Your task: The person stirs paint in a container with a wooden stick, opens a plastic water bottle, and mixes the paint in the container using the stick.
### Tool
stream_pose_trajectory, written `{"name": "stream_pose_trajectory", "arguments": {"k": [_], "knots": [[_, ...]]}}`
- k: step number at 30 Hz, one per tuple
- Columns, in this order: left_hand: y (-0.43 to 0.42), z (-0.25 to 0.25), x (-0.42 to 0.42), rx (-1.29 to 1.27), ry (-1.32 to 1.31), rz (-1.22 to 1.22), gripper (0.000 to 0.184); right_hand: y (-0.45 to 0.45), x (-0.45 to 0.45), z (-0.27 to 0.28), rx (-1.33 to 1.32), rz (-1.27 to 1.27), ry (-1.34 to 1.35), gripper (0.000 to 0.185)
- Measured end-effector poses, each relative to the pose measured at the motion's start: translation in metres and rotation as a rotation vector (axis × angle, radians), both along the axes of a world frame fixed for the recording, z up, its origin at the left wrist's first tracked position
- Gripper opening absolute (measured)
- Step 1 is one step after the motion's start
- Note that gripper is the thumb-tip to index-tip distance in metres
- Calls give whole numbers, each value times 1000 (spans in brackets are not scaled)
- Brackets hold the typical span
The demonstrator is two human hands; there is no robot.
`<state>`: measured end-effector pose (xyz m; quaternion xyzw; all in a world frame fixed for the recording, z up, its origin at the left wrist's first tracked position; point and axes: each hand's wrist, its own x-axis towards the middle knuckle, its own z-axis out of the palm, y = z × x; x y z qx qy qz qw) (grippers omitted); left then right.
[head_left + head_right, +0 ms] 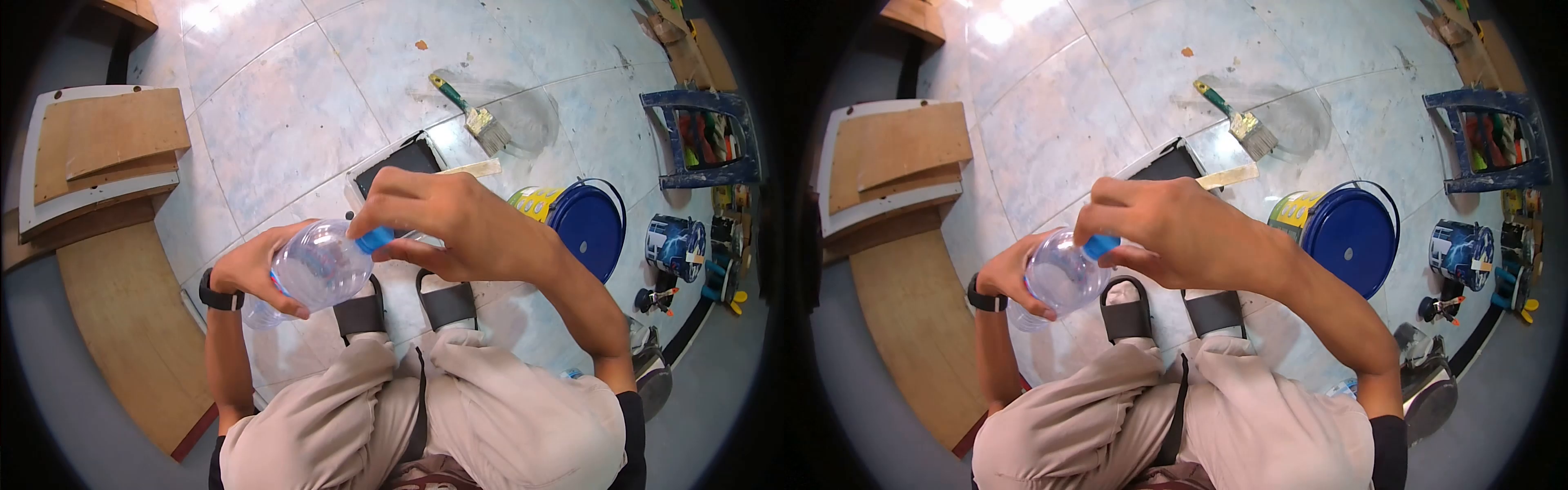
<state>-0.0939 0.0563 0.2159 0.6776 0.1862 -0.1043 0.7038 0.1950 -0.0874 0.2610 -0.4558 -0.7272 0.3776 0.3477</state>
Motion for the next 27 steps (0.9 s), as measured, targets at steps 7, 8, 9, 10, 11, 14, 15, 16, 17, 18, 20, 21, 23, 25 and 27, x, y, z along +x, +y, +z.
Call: {"name": "stream_pose_trajectory", "arguments": {"k": [7, 8, 9, 10, 11, 14, 15, 16, 17, 18, 20, 21, 23, 25, 27], "knots": [[6, -18, -11, -48, 84, -58, 104, -2, 26, -7, 200, -173, -74, 30], [3, -18, -11, 38, 83, 7, 105, -5, 31, -9, 130, -281, -40, 35], [1, -20, -12, 29, 89, 8, 105, -9, 34, -12, 54, -386, -5, 41], [-2, -22, -12, 142, 113, 27, 105, -14, 34, -17, 30, -459, -7, 34], [-4, -23, -12, 257, 137, 45, 106, -19, 31, -24, 21, -457, -2, 34], [-10, -31, -12, 394, 194, 63, 102, -34, 20, -61, -157, -816, 146, 28], [-11, -33, -11, 389, 200, 62, 102, -40, 17, -77, -164, -815, 149, 28], [-12, -34, -10, 412, 224, 73, 102, -45, 14, -93, -204, -900, 221, 27], [-13, -36, -9, 436, 249, 83, 103, -51, 12, -107, -244, -984, 295, 27], [-14, -38, -9, 432, 257, 80, 103, -56, 8, -118, -228, -1015, 308, 26], [-16, -42, -8, 498, 260, 88, 102, -68, 4, -132, -253, -1035, 299, 26], [-16, -42, -7, 496, 264, 85, 102, -73, 3, -137, -270, -1054, 287, 26], [-18, -43, -6, 525, 305, 87, 100, -79, 1, -147, -259, -1057, 249, 26], [-19, -43, -3, 530, 326, 75, 100, -84, 0, -151, -248, -1062, 210, 27], [-20, -42, -1, 537, 348, 62, 100, -84, 1, -154, -182, -1045, 69, 27]]}}
